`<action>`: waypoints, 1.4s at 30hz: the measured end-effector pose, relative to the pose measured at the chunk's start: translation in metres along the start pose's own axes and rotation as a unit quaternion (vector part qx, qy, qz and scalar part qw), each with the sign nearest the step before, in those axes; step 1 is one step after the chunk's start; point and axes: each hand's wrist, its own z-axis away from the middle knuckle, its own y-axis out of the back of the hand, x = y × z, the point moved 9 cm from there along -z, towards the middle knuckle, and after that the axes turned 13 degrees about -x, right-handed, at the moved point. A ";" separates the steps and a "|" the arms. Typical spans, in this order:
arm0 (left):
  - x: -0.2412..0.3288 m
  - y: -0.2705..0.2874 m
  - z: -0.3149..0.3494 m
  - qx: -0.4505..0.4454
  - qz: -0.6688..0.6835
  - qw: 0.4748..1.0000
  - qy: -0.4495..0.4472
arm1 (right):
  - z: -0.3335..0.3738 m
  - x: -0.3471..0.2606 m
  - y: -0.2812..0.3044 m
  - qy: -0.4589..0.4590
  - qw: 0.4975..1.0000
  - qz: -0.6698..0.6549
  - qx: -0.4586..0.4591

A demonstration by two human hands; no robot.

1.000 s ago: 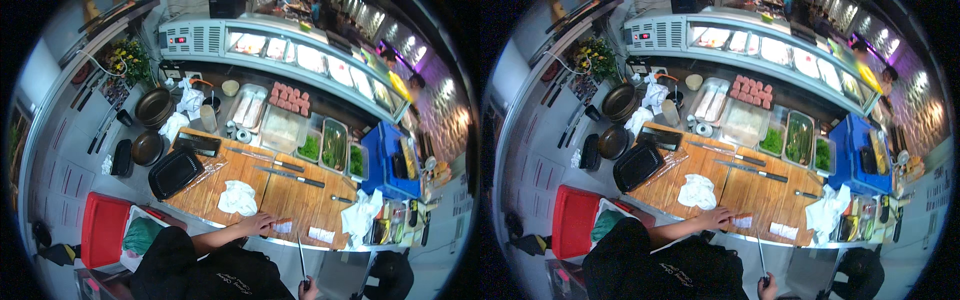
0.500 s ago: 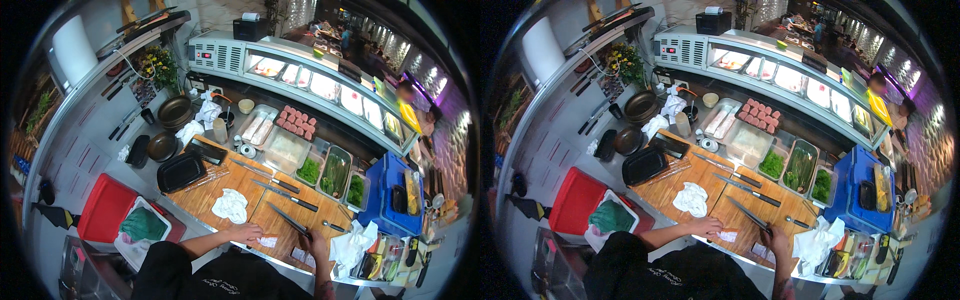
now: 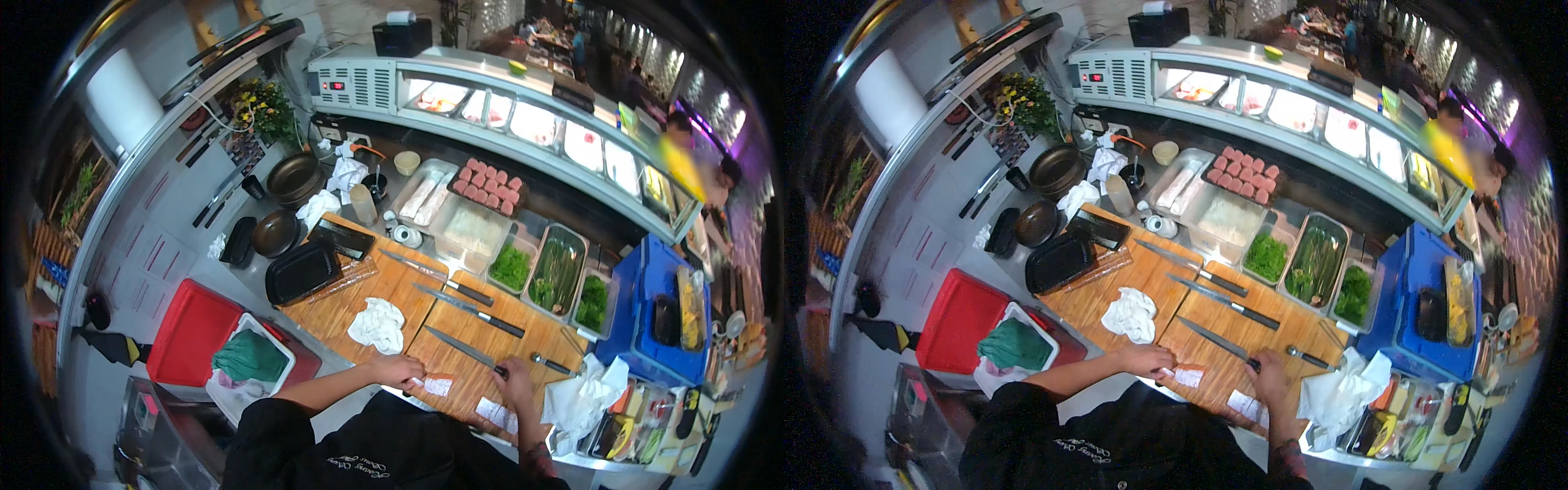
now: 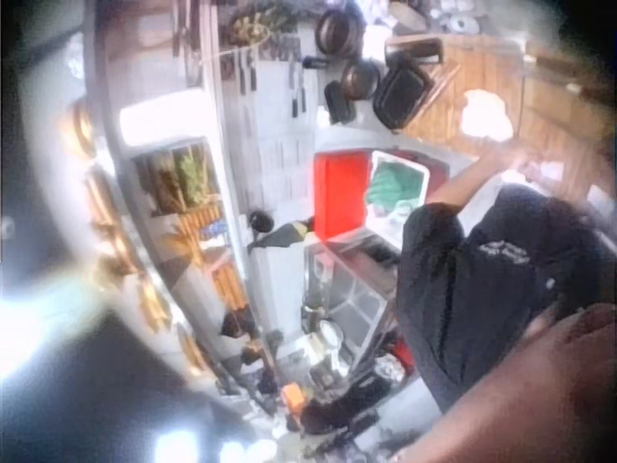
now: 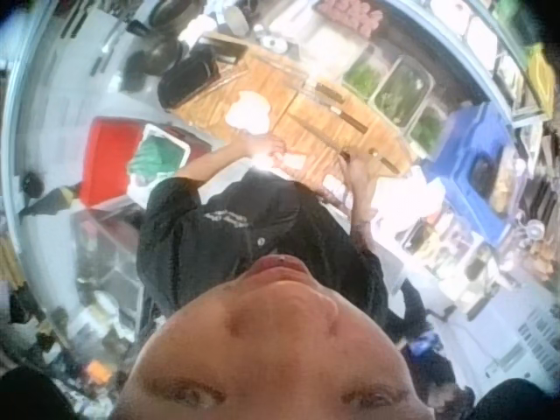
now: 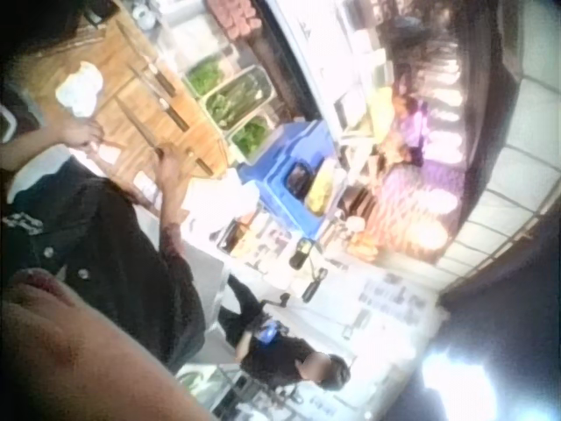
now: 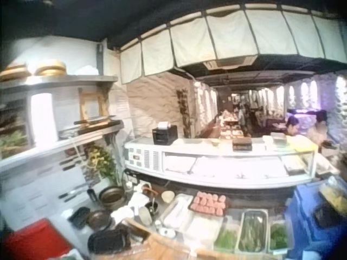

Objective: The person slices a block of raw fish into thin pieces using a knife on a wooden cutting board. They then arrange the sliced fish on a black serving tray lined with shredded daikon radish and garnish it with green leaves.

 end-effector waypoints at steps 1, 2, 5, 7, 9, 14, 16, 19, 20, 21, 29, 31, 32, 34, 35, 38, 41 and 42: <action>-0.003 -0.001 0.011 0.004 0.043 0.998 0.046 | -0.005 -0.004 -0.002 -0.018 1.000 0.001 -0.012; -0.003 0.001 0.017 0.009 0.090 0.992 0.086 | 0.001 -0.005 -0.003 -0.042 0.999 0.009 -0.026; -0.019 0.011 0.042 0.059 0.201 0.960 0.186 | 0.000 -0.045 0.020 0.004 0.997 0.040 0.060; -0.007 0.043 0.052 0.092 0.267 0.933 0.224 | -0.008 -0.049 -0.005 -0.032 0.991 -0.128 -0.029; 0.000 0.072 0.063 0.143 0.281 0.925 0.212 | -0.028 -0.120 -0.021 0.002 0.969 -0.230 -0.088; -0.008 0.151 0.060 0.225 0.294 0.915 0.161 | -0.103 -0.216 -0.050 -0.012 0.949 -0.288 -0.126; -0.042 0.165 0.077 0.184 0.287 0.918 0.202 | -0.139 -0.224 -0.054 -0.024 0.961 -0.263 -0.087; -0.085 0.190 0.117 0.295 0.367 0.877 0.092 | -0.195 -0.224 -0.054 -0.080 0.980 -0.171 -0.062; -0.095 0.196 0.131 0.317 0.384 0.864 0.065 | -0.218 -0.233 -0.042 -0.047 0.981 -0.190 -0.001; -0.105 0.194 0.142 0.277 0.377 0.879 0.092 | -0.244 -0.239 -0.027 -0.039 0.987 -0.155 0.029; -0.142 0.264 0.238 0.062 0.373 0.915 0.140 | -0.560 -0.262 0.166 0.007 0.988 0.009 0.156; -0.161 0.278 0.253 0.077 0.372 0.911 0.159 | -0.610 -0.268 0.204 -0.037 0.954 0.239 0.176; -0.167 0.285 0.263 0.089 0.373 0.911 0.153 | -0.630 -0.288 0.221 -0.027 0.947 0.265 0.179; -0.178 0.291 0.286 0.117 0.437 0.880 0.145 | -0.668 -0.339 0.254 0.020 0.944 0.269 0.192; -0.181 0.288 0.297 0.125 0.499 0.846 0.139 | -0.689 -0.365 0.272 0.066 0.935 0.274 0.213; -0.190 0.292 0.305 0.185 0.634 0.745 0.091 | -0.778 -0.405 0.335 0.149 0.930 0.224 0.251; -0.188 0.317 0.300 0.222 0.751 0.622 0.000 | -0.869 -0.377 0.389 0.030 0.942 0.198 0.271; -0.188 0.329 0.299 0.231 0.785 0.575 -0.029 | -0.893 -0.365 0.396 0.046 0.942 0.156 0.295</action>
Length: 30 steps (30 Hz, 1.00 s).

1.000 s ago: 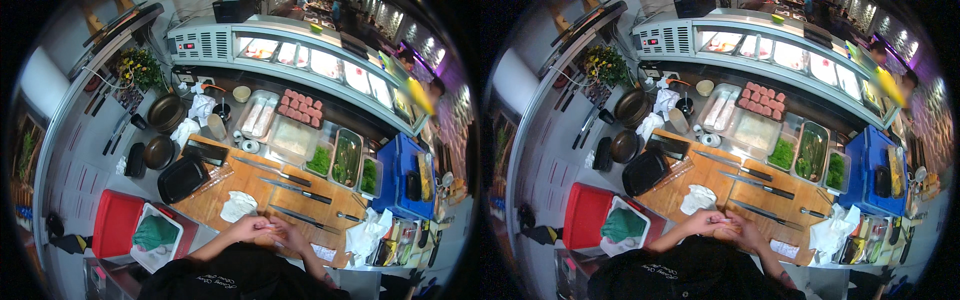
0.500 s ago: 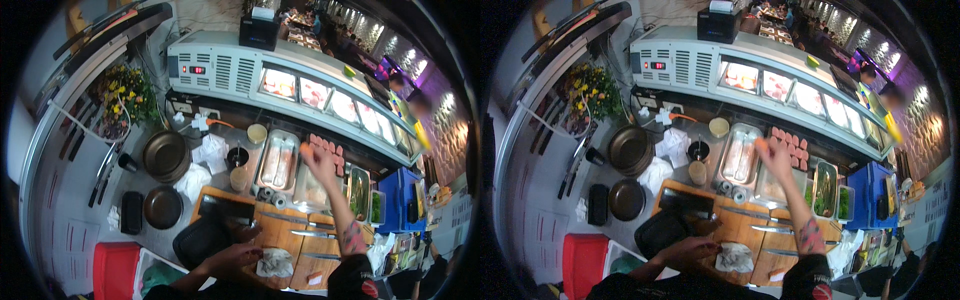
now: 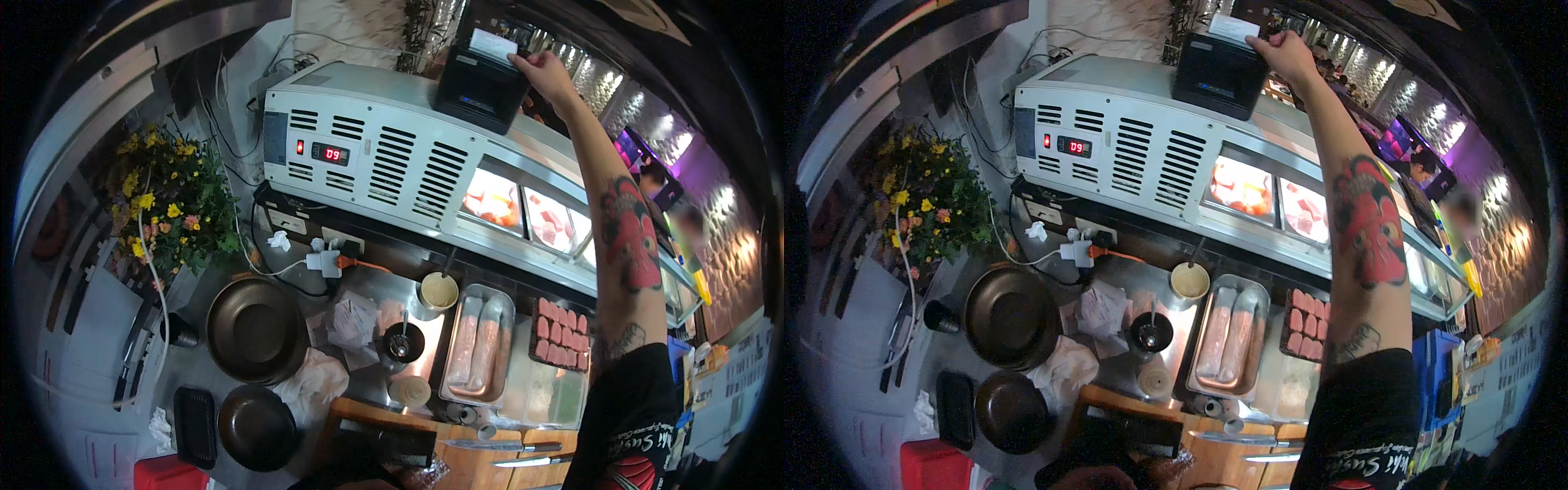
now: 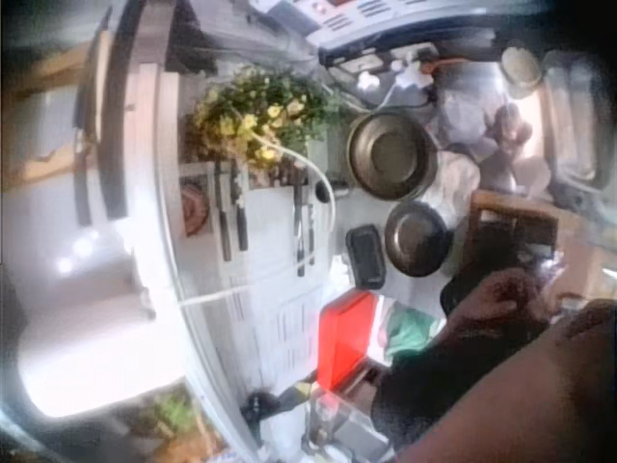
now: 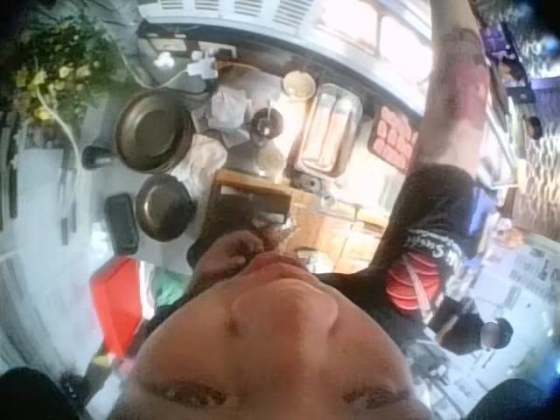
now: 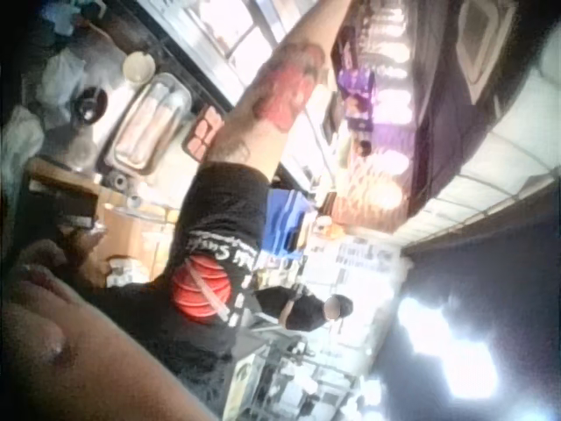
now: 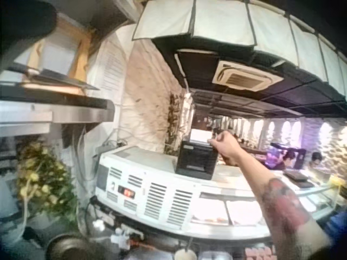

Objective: The person slices a block of raw fish into thin pieces using a knife on a wooden cutting board. They then arrange the sliced fish on a black serving tray lined with shredded daikon radish and garnish it with green leaves.

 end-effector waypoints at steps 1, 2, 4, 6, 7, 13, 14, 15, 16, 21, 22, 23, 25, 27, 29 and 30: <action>0.008 0.001 -0.002 -0.001 0.039 0.999 -0.005 | -0.014 0.007 -0.005 0.002 0.999 -0.039 0.029; 0.013 0.007 0.001 0.016 0.049 0.999 -0.018 | -0.025 -0.012 -0.022 0.004 0.997 -0.076 0.027; 0.015 0.023 0.003 0.018 0.044 0.999 -0.015 | -0.053 -0.002 -0.015 0.025 0.996 -0.091 0.011; 0.020 0.032 0.005 0.026 0.026 0.999 -0.019 | -0.061 -0.002 -0.015 0.069 0.983 -0.172 -0.009; 0.023 0.036 0.007 0.025 0.021 0.999 -0.020 | -0.061 0.003 -0.006 0.106 0.966 -0.237 0.016; 0.035 0.030 0.025 0.035 -0.052 0.995 -0.081 | 0.092 -0.102 0.031 0.245 0.908 -0.327 0.094; 0.036 0.025 0.028 0.026 -0.071 0.993 -0.095 | 0.114 -0.108 0.037 0.243 0.897 -0.364 0.051; 0.037 0.022 0.033 0.021 -0.097 0.989 -0.112 | 0.145 -0.123 0.044 0.250 0.876 -0.409 0.041; 0.038 0.019 0.038 0.014 -0.131 0.982 -0.132 | 0.173 -0.138 0.053 0.237 0.867 -0.438 0.018; 0.071 -0.025 0.062 -0.013 -0.419 0.872 -0.252 | 0.294 -0.200 0.102 0.247 0.832 -0.496 -0.034; 0.081 -0.043 0.066 0.024 -0.468 0.838 -0.282 | 0.315 -0.211 0.111 0.252 0.811 -0.526 -0.042; 0.091 -0.058 0.075 0.074 -0.516 0.797 -0.307 | 0.335 -0.225 0.113 0.234 0.810 -0.534 -0.071; 0.110 -0.107 0.079 0.088 -0.478 0.778 -0.398 | 0.375 -0.248 0.128 0.255 0.785 -0.560 -0.077; 0.118 -0.152 0.094 0.103 -0.458 0.770 -0.432 | 0.409 -0.262 0.130 0.265 0.753 -0.596 -0.086; 0.121 -0.207 0.107 0.091 -0.533 0.714 -0.444 | 0.442 -0.281 0.134 0.279 0.721 -0.623 -0.119; 0.118 -0.227 0.117 0.127 -0.551 0.699 -0.438 | 0.462 -0.296 0.133 0.286 0.698 -0.641 -0.141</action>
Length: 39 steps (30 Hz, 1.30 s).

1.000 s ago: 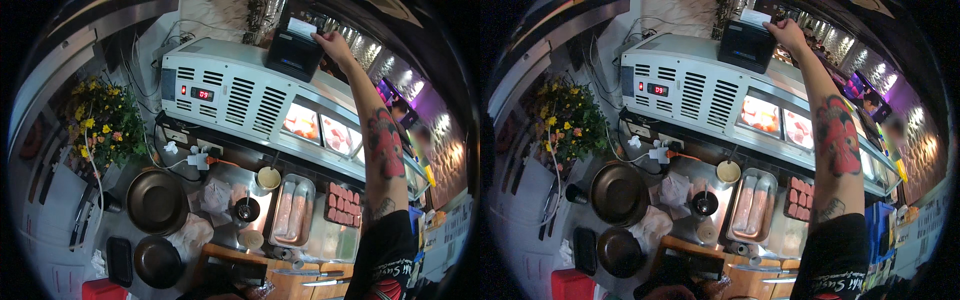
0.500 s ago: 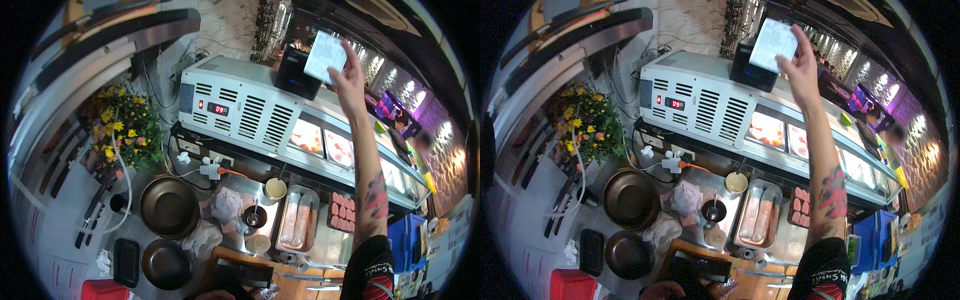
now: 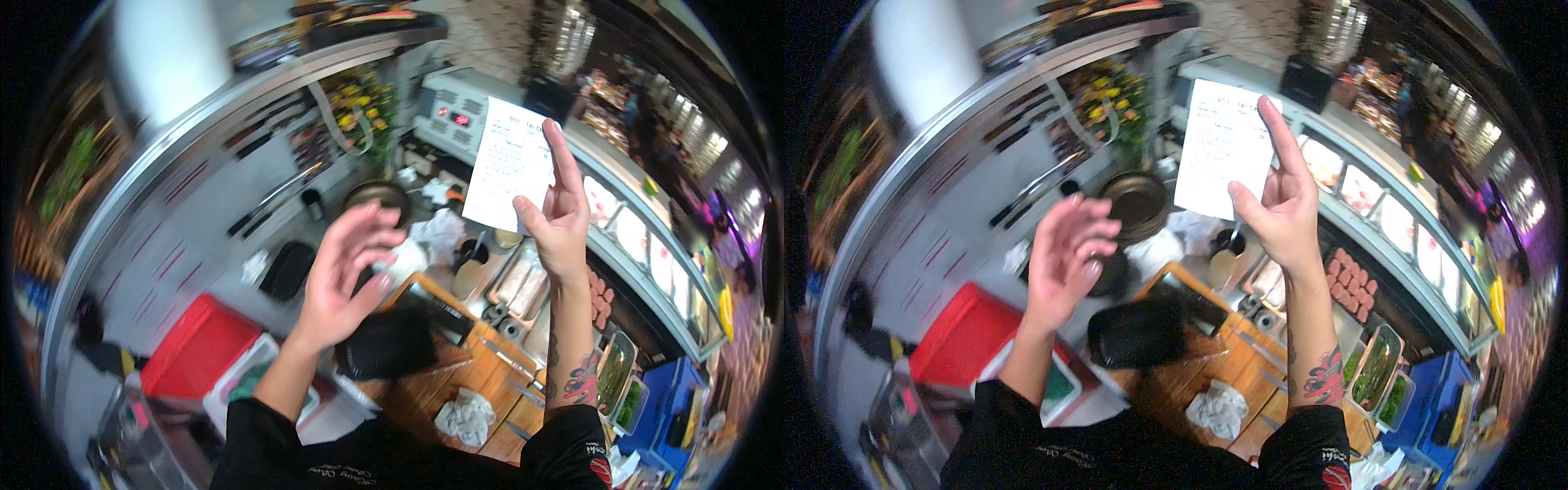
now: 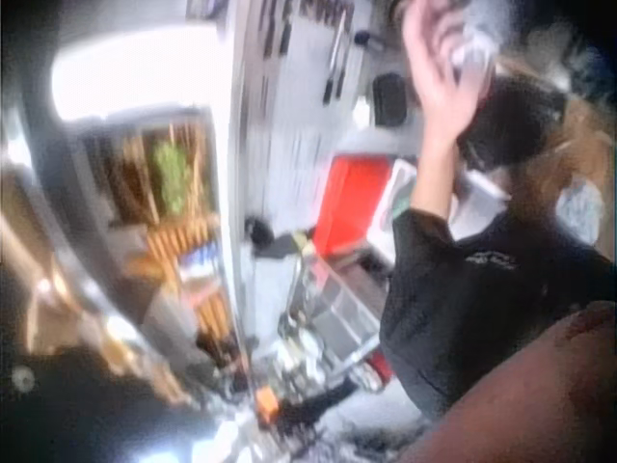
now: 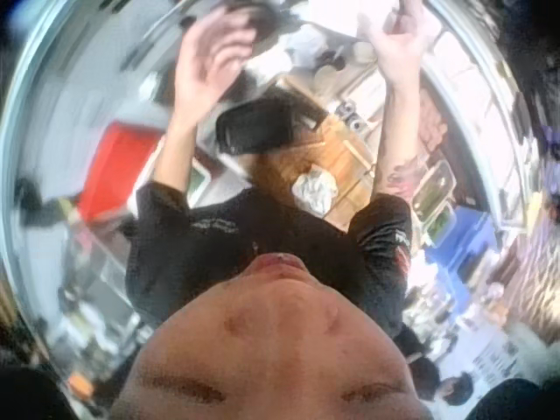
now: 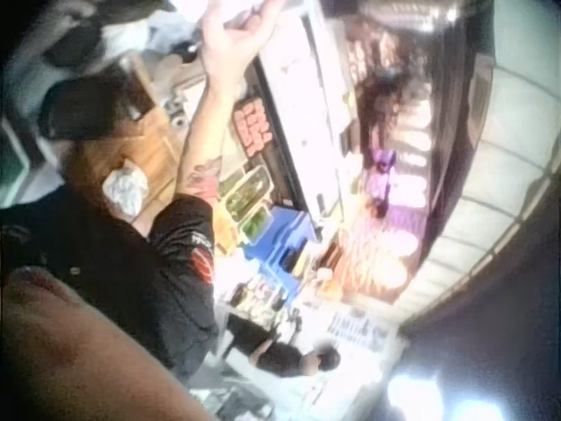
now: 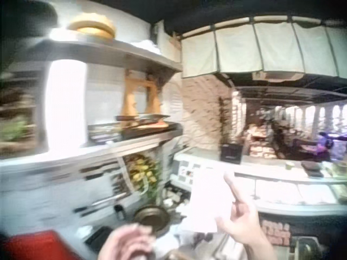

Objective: The person slices a block of raw fish into thin pieces using a knife on a wooden cutting board. They then arrange the sliced fish on a black serving tray lined with shredded daikon radish and garnish it with green leaves.

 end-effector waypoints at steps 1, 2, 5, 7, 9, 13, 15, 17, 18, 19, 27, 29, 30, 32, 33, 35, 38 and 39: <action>0.021 -0.005 0.002 -0.007 -0.015 1.000 -0.002 | 0.008 -0.007 -0.023 -0.002 0.999 -0.028 -0.018; 0.037 -0.012 0.007 -0.026 -0.022 0.999 0.006 | 0.017 -0.011 -0.046 -0.006 0.998 -0.057 -0.040; 0.076 -0.017 0.042 -0.027 -0.091 0.995 0.044 | 0.042 -0.013 -0.128 -0.031 0.980 -0.161 -0.115; 0.096 -0.020 0.074 -0.005 -0.090 0.994 0.056 | 0.058 -0.017 -0.168 -0.055 0.963 -0.213 -0.154; 0.128 -0.015 0.114 0.023 -0.104 0.990 0.088 | 0.068 -0.027 -0.215 -0.077 0.941 -0.269 -0.190; 0.182 0.006 0.189 0.113 -0.168 0.975 0.087 | 0.074 -0.055 -0.298 -0.035 0.920 -0.286 -0.264; 0.206 0.017 0.225 0.156 -0.184 0.967 0.087 | 0.077 -0.069 -0.338 -0.039 0.905 -0.289 -0.310; 0.228 0.029 0.259 0.184 -0.194 0.959 0.095 | 0.079 -0.078 -0.378 -0.034 0.892 -0.294 -0.342; 0.241 0.035 0.274 0.193 -0.214 0.954 0.084 | 0.078 -0.082 -0.395 -0.020 0.886 -0.295 -0.356; 0.250 0.041 0.291 0.202 -0.234 0.948 0.073 | 0.079 -0.086 -0.414 -0.021 0.882 -0.297 -0.365; 0.312 0.121 0.392 0.250 -0.181 0.951 0.033 | 0.068 -0.097 -0.564 -0.128 0.852 -0.298 -0.411; 0.328 0.146 0.409 0.267 -0.167 0.949 0.009 | 0.062 -0.098 -0.602 -0.124 0.852 -0.297 -0.413; 0.333 0.155 0.419 0.279 -0.184 0.942 0.011 | 0.061 -0.097 -0.619 -0.122 0.853 -0.297 -0.412; 0.347 0.172 0.436 0.304 -0.249 0.918 0.048 | 0.064 -0.094 -0.651 -0.102 0.859 -0.300 -0.401; 0.358 0.183 0.448 0.316 -0.305 0.897 0.038 | 0.062 -0.100 -0.664 -0.067 0.873 -0.263 -0.404; 0.374 0.206 0.469 0.331 -0.408 0.850 0.017 | 0.061 -0.107 -0.684 -0.021 0.886 -0.224 -0.406; 0.427 0.241 0.491 0.360 -0.613 0.702 -0.039 | 0.055 -0.095 -0.693 -0.019 0.892 -0.225 -0.390; 0.437 0.266 0.508 0.374 -0.606 0.699 -0.060 | 0.059 -0.083 -0.694 -0.040 0.894 -0.215 -0.392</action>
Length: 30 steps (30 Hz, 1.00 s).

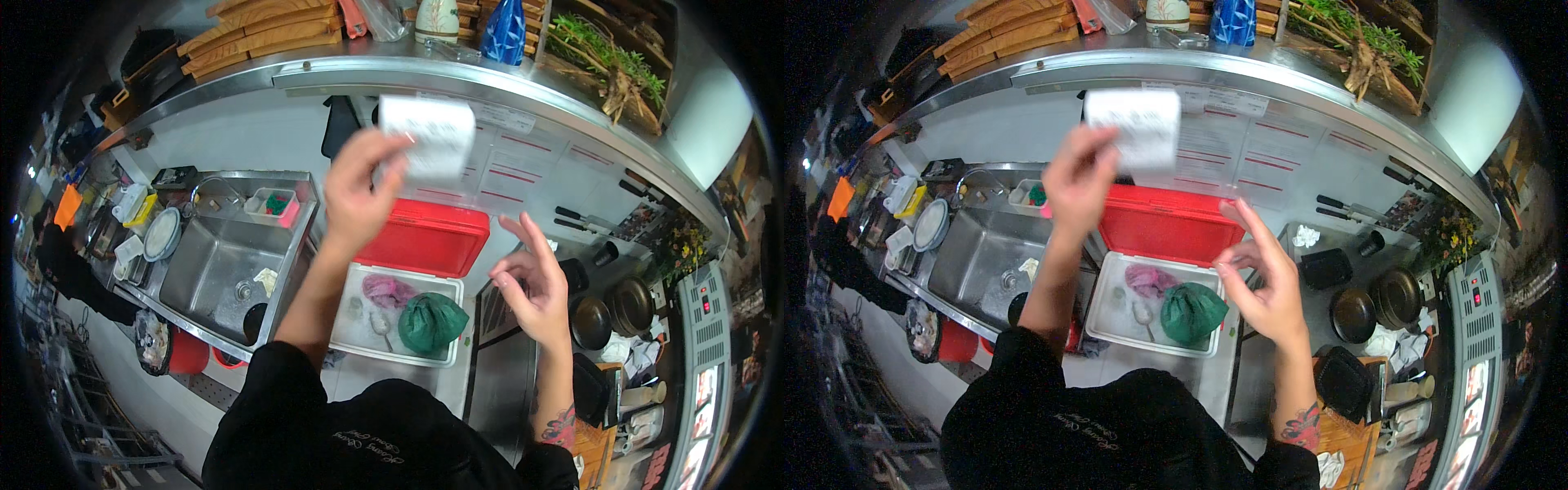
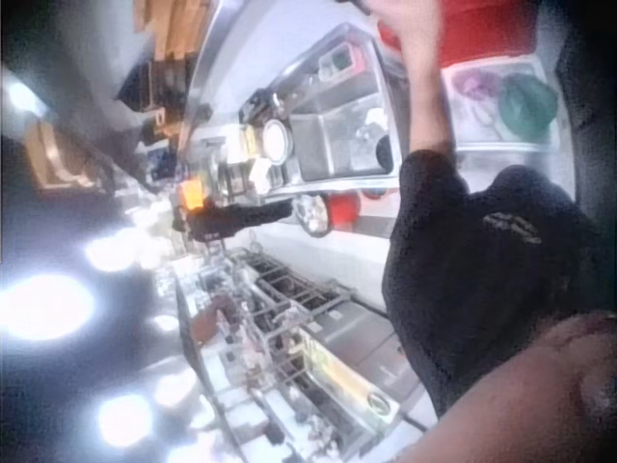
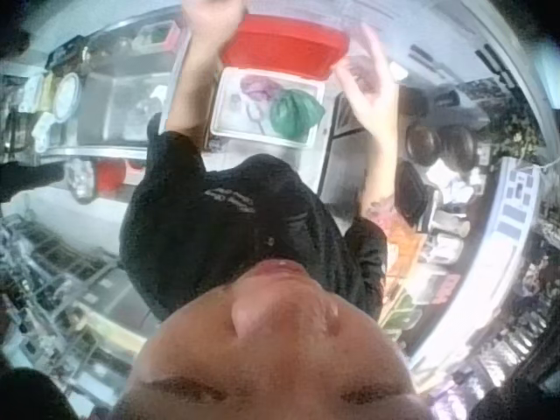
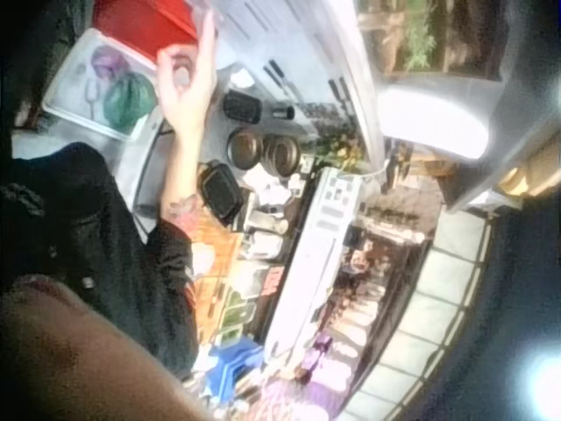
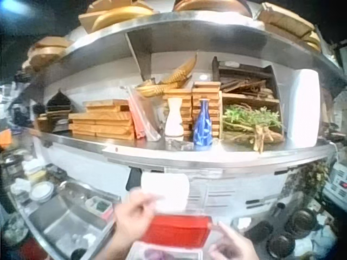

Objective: The person slices a block of raw fish into thin pieces using a knife on a wooden cutting board. They then arrange the sliced fish on a black serving tray lined with shredded daikon radish and garnish it with green leaves.

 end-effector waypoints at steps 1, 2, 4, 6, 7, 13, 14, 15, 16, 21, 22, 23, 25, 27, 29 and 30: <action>-0.026 0.011 -0.008 0.041 0.077 0.995 0.054 | 0.010 0.017 0.007 -0.026 1.000 0.008 0.006; -0.044 0.024 -0.020 0.046 0.121 0.991 0.037 | 0.018 0.034 0.009 -0.042 0.999 0.006 0.006; -0.079 0.034 -0.021 0.050 0.097 0.992 0.066 | 0.057 0.088 0.009 -0.126 0.992 0.002 0.015; -0.097 0.024 -0.016 0.026 0.108 0.988 0.107 | 0.122 0.135 0.017 -0.199 0.978 -0.019 0.056; -0.102 0.023 -0.012 0.011 0.107 0.985 0.132 | 0.154 0.148 0.014 -0.222 0.970 -0.050 0.084; -0.098 0.028 -0.010 -0.001 0.149 0.976 0.161 | 0.322 0.199 -0.009 -0.353 0.901 -0.117 0.222; -0.099 0.025 -0.013 -0.003 0.154 0.975 0.158 | 0.345 0.206 -0.013 -0.380 0.884 -0.125 0.243; -0.099 0.031 -0.014 0.002 0.143 0.978 0.152 | 0.364 0.213 -0.019 -0.405 0.866 -0.135 0.258; -0.097 0.035 -0.017 -0.002 0.125 0.982 0.142 | 0.383 0.220 -0.024 -0.430 0.848 -0.145 0.274; -0.098 0.048 -0.026 0.009 0.088 0.985 0.148 | 0.425 0.259 -0.044 -0.458 0.841 -0.147 0.248; -0.100 0.053 -0.025 0.016 0.087 0.983 0.159 | 0.429 0.267 -0.049 -0.466 0.841 -0.145 0.233; -0.097 0.060 -0.024 0.019 0.072 0.984 0.160 | 0.428 0.274 -0.056 -0.474 0.842 -0.145 0.214; -0.097 0.063 -0.020 0.027 0.059 0.985 0.159 | 0.438 0.290 -0.064 -0.497 0.837 -0.136 0.184; -0.103 0.062 -0.015 0.045 0.135 0.976 0.165 | 0.462 0.310 -0.072 -0.526 0.825 -0.133 0.158; -0.110 0.057 -0.014 0.064 0.166 0.970 0.164 | 0.506 0.324 -0.083 -0.560 0.810 -0.101 0.145; -0.116 0.049 -0.015 0.073 0.165 0.971 0.158 | 0.530 0.329 -0.085 -0.578 0.798 -0.084 0.150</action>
